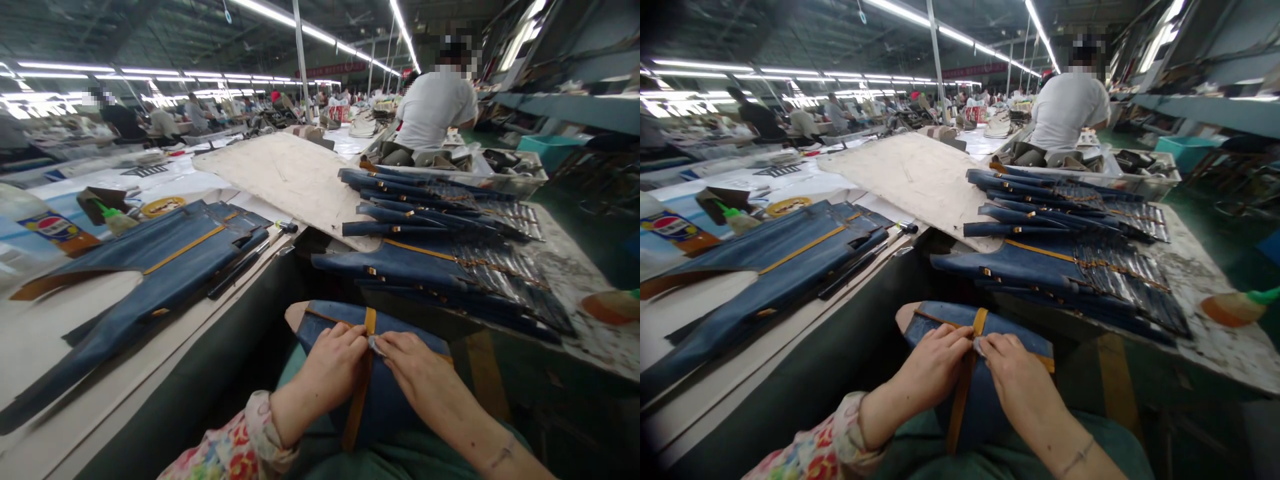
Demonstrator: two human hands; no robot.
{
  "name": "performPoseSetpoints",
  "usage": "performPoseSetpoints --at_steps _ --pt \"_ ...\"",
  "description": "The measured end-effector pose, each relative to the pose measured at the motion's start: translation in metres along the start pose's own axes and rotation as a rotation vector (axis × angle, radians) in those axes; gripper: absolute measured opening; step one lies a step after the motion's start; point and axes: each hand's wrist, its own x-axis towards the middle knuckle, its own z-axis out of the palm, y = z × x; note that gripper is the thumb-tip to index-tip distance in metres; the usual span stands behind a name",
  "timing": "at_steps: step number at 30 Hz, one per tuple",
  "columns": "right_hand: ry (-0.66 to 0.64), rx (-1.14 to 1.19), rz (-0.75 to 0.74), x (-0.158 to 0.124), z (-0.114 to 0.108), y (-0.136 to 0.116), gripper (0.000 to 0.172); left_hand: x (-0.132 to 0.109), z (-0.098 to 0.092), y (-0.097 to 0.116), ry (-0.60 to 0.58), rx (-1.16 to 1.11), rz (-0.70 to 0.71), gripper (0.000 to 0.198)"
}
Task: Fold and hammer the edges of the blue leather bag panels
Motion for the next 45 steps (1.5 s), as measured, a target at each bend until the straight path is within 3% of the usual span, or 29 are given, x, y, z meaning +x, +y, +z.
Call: performPoseSetpoints --at_steps 8,19,29,39,45 --pt "0.054 -0.045 -0.059 0.001 -0.004 0.0 0.038 -0.018 0.005 -0.012 0.128 0.063 -0.065 0.036" --pt "-0.029 0.003 -0.039 0.027 0.019 -0.011 0.037 -0.024 0.005 -0.018 0.128 0.121 -0.117 0.038" --pt "-0.054 0.019 -0.079 0.062 0.02 -0.025 0.033 -0.034 -0.002 -0.036 0.155 0.166 -0.205 0.036" --pt "-0.067 0.01 -0.115 0.097 0.037 -0.046 0.037 -0.046 -0.01 -0.06 0.255 0.179 -0.328 0.033" --pt "-0.073 -0.003 -0.114 0.084 0.027 -0.036 0.036 -0.042 -0.01 -0.056 0.219 0.19 -0.335 0.033"
